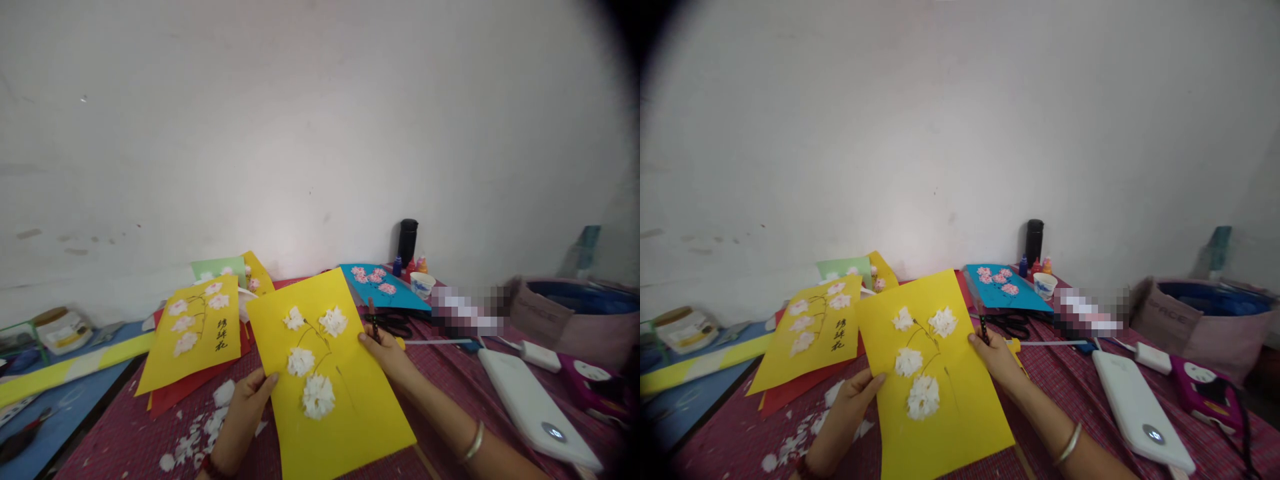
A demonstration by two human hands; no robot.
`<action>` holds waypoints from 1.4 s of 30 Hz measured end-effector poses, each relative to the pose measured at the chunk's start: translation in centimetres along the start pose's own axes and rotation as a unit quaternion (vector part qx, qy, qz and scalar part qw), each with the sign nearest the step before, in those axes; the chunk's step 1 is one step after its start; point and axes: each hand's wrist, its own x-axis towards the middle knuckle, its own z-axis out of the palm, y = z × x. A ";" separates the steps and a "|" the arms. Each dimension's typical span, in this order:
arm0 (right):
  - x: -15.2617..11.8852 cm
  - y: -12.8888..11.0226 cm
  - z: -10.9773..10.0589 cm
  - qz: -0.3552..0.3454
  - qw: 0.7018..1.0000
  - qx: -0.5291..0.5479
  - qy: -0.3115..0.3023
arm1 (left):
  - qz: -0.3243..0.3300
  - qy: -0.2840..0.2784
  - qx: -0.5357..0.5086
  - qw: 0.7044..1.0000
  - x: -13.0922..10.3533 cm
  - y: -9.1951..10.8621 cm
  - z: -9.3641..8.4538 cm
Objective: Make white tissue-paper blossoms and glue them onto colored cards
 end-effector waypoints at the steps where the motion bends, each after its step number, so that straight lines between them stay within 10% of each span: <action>1: 0.0 0.0 0.0 0.000 1.000 0.001 0.000 | -0.001 0.000 0.005 1.000 0.0 0.0 0.0; 42: -0.1 -0.5 0.6 -0.014 0.999 -0.036 0.025 | 0.020 0.016 -0.006 1.000 -0.2 0.6 0.6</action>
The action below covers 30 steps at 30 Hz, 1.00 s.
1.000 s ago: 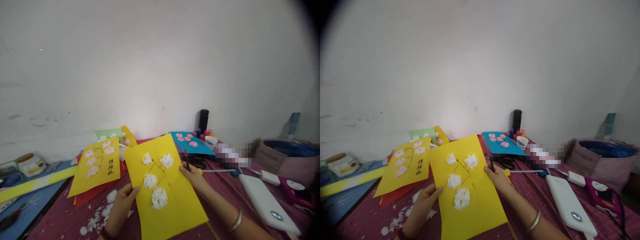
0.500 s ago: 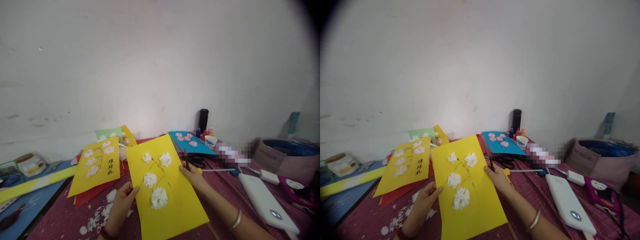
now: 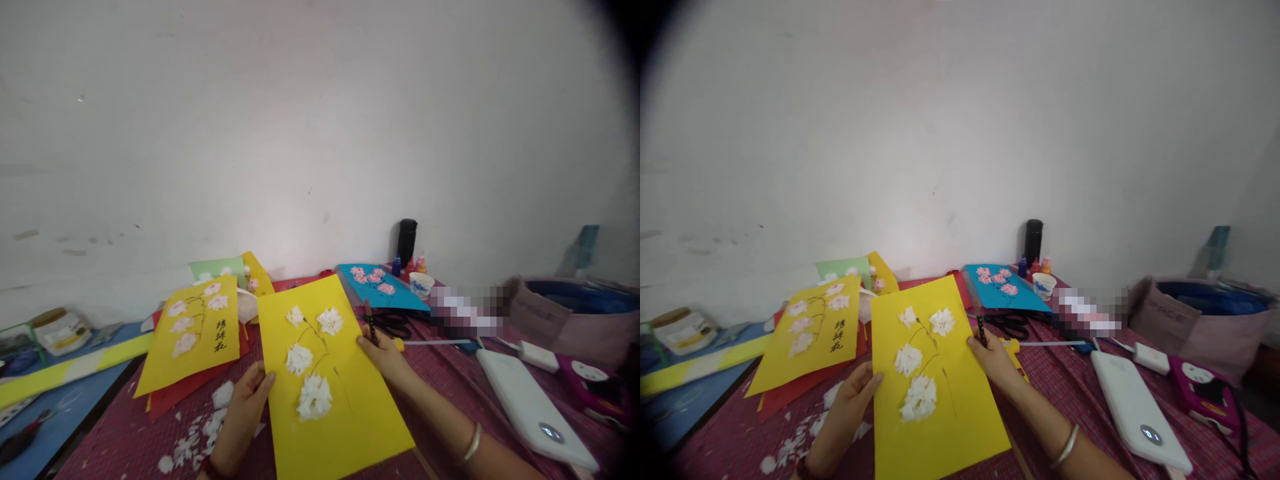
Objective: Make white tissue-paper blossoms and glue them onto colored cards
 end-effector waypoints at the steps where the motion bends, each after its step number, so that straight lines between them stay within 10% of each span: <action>1: 0.0 0.0 0.0 0.002 1.000 0.000 0.003 | -0.007 -0.003 -0.002 1.000 0.0 -0.1 0.0; 12: -0.4 -0.5 0.4 0.036 0.999 0.012 -0.008 | -0.037 0.031 0.070 0.996 0.5 -1.2 -0.4; 22: -1.0 0.0 1.5 0.081 0.997 0.005 -0.013 | 0.156 0.048 0.369 0.915 0.6 -1.0 -3.3; 30: -1.5 0.0 0.9 0.120 0.991 0.045 -0.028 | 0.102 0.101 0.373 0.916 0.2 -1.5 -1.6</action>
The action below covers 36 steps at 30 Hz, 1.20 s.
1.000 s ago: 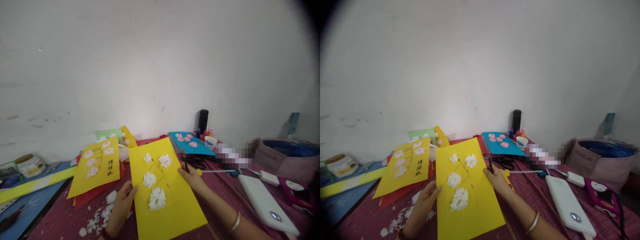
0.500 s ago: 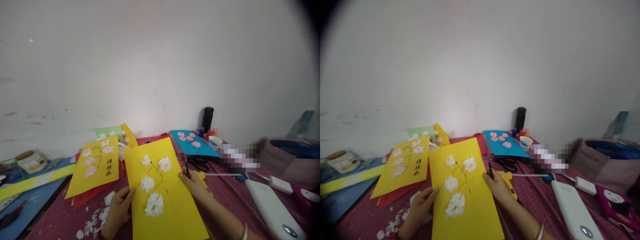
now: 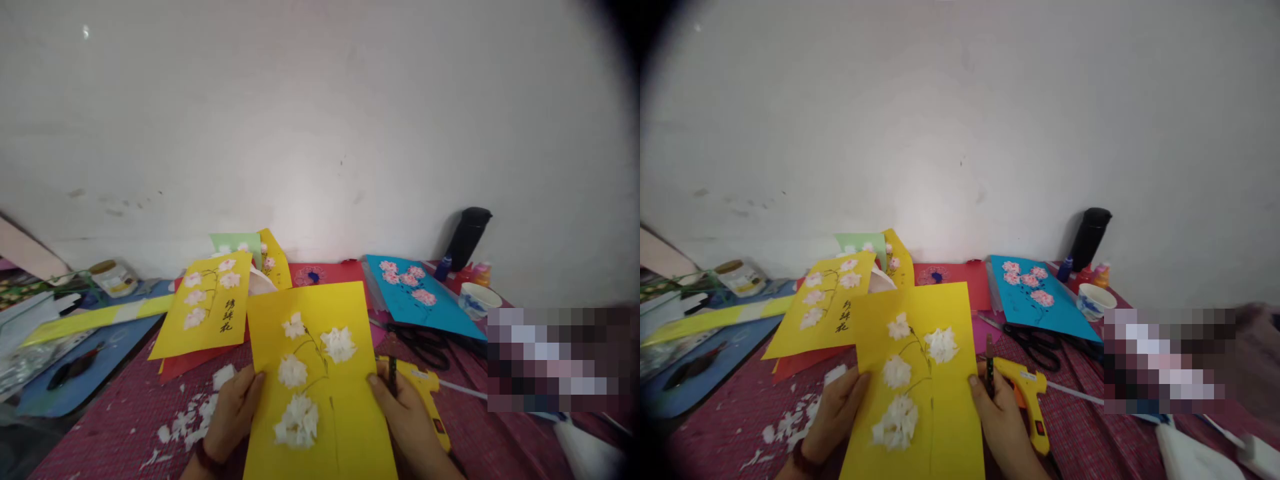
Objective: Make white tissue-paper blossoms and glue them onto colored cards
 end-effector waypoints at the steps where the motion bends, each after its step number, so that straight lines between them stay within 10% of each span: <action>1: -0.1 -0.2 0.0 0.003 1.000 0.013 -0.002 | -0.004 0.010 0.003 1.000 -0.1 0.1 0.0; 19: 0.7 -1.6 0.7 -0.079 0.997 0.009 -0.020 | 0.033 0.023 -0.126 0.991 -1.4 2.4 -0.8; 28: 2.5 -6.1 1.9 -0.142 0.989 -0.003 -0.027 | -0.077 -0.007 -0.362 0.929 5.4 6.4 -2.5; 36: 3.6 -3.1 1.5 -0.107 0.994 -0.002 -0.005 | -0.167 -0.094 -0.460 0.867 4.1 4.5 0.7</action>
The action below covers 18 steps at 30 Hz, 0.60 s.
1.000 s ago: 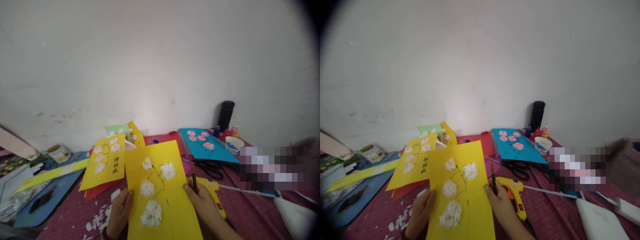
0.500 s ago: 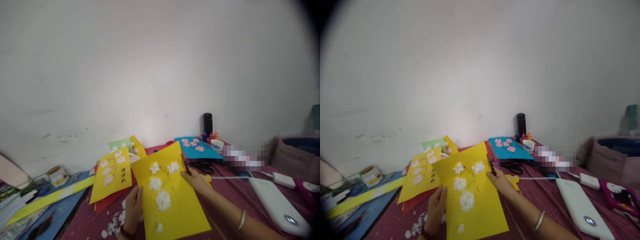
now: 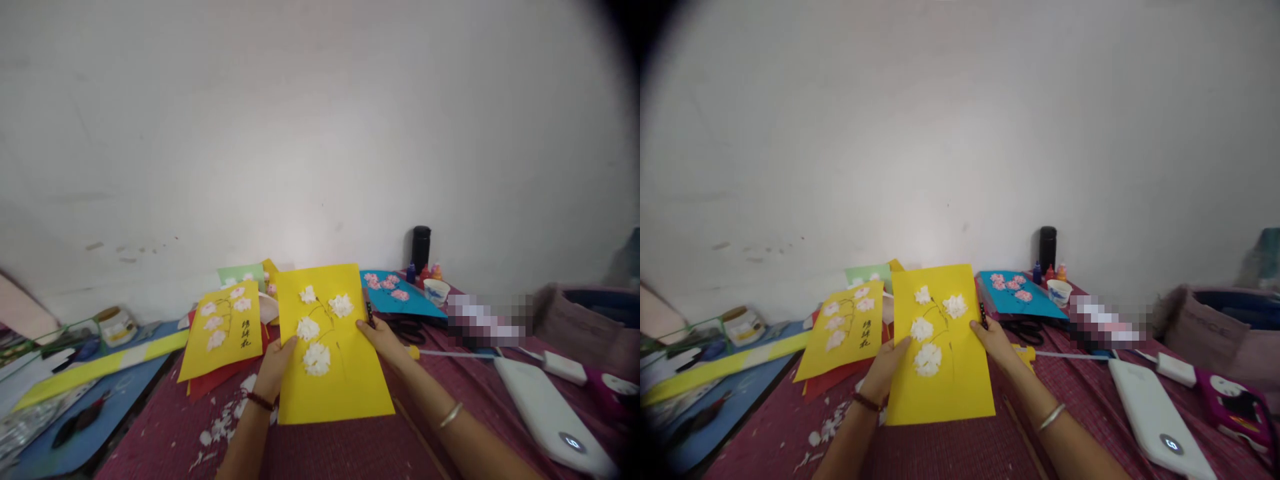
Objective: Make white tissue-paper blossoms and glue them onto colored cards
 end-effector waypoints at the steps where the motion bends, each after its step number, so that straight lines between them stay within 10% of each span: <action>1: 0.0 0.4 0.0 0.005 1.000 0.001 0.002 | -0.001 0.007 -0.007 1.000 0.1 -0.3 -0.1; 18: -0.6 2.0 0.0 0.017 0.994 -0.103 0.033 | 0.068 0.097 0.022 0.993 0.5 -0.7 0.3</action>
